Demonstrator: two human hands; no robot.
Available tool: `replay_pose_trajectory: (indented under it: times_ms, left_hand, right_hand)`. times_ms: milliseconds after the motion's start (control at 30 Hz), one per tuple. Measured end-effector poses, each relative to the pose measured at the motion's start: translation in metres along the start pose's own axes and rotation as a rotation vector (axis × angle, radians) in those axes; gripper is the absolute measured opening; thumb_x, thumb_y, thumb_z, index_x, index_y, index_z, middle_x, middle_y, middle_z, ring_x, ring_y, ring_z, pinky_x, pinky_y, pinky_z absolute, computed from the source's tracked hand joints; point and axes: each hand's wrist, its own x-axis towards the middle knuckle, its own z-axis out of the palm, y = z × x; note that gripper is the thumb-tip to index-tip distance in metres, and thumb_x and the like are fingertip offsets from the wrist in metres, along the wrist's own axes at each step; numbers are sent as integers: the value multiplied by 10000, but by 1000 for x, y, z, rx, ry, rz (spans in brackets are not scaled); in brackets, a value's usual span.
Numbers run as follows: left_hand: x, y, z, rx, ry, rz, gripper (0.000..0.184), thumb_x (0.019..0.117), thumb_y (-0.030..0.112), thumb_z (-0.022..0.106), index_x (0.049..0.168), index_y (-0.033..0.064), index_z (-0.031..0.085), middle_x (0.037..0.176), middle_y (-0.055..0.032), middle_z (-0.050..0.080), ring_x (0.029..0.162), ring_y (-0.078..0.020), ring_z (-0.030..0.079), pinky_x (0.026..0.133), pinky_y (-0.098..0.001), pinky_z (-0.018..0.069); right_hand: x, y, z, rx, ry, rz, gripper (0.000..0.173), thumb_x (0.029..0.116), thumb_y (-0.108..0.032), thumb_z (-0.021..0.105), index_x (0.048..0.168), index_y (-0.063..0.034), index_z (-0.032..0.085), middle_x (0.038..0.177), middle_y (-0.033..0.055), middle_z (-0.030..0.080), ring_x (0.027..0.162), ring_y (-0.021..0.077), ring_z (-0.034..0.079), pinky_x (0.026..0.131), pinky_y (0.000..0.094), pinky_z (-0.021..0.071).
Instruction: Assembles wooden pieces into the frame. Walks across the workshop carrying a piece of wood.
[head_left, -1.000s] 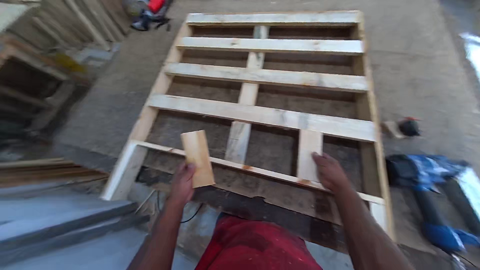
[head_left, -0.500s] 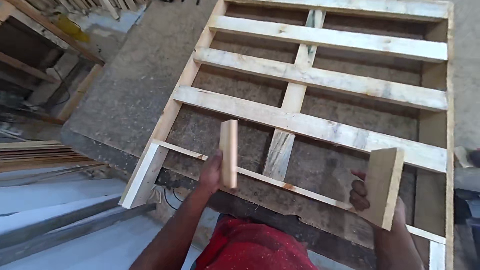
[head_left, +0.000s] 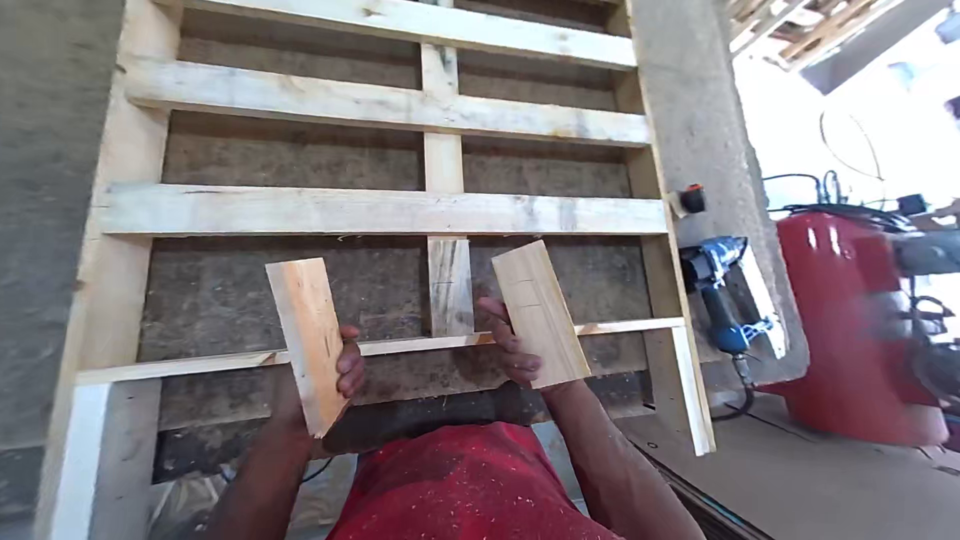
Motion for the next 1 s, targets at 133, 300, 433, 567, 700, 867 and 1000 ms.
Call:
replay_pose_trajectory:
  times_ms: [133, 300, 433, 567, 700, 867, 1000]
  left_hand:
    - [-7, -11, 12, 265, 268, 13, 428, 1010, 434, 494, 1251, 101, 615, 683, -18, 601, 527, -125, 603, 487, -277, 550]
    - [-17, -31, 33, 502, 509, -5, 578, 1118, 422, 139, 1238, 76, 586, 679, -9, 580, 491, -103, 566, 447, -256, 532]
    - [-34, -48, 41, 576, 546, 3, 592, 1115, 449, 153, 1248, 71, 590, 671, -2, 586, 492, -107, 571, 448, -274, 538]
    - [-47, -65, 42, 571, 569, 45, 608, 1115, 448, 148, 1223, 63, 606, 682, -2, 595, 498, -99, 575, 441, -261, 530]
    - [-55, -79, 47, 542, 594, 51, 602, 1118, 430, 148, 1232, 54, 604, 683, -11, 590, 501, -106, 577, 444, -269, 532]
    - [-58, -89, 51, 577, 628, 78, 601, 1115, 430, 151, 1228, 52, 605, 667, -7, 587, 493, -107, 574, 447, -273, 533]
    - [-59, -94, 55, 567, 656, 125, 584, 1117, 428, 168, 1211, 63, 613, 666, 4, 591, 498, -101, 573, 448, -268, 529]
  right_hand:
    - [-8, -13, -11, -138, 36, -35, 729, 948, -631, 544, 1501, -160, 482, 839, -4, 652, 561, 91, 615, 491, 239, 554]
    - [-30, -97, -14, -1300, 1080, -90, 365, 1069, -378, 525, 1223, -85, 677, 963, 103, 737, 832, 219, 723, 762, 467, 615]
    - [-54, -150, -74, -1610, 1241, -62, 440, 1079, -438, 467, 1173, -56, 663, 975, 168, 700, 901, 323, 692, 818, 582, 553]
    - [-54, -158, -95, -1614, 1205, -17, 476, 1101, -441, 397, 1134, -40, 652, 961, 178, 677, 899, 339, 673, 809, 581, 540]
    - [-50, -159, -99, -1577, 1277, -70, 487, 1104, -453, 363, 1130, -54, 641, 941, 172, 678, 883, 330, 683, 784, 570, 549]
    - [-47, -158, -106, -1595, 1270, -25, 491, 1102, -463, 356, 1124, -62, 639, 958, 178, 682, 916, 347, 684, 792, 586, 542]
    - [-48, -155, -106, -1631, 1213, -39, 503, 1108, -448, 344, 1172, -43, 636, 995, 196, 688, 945, 356, 689, 826, 595, 546]
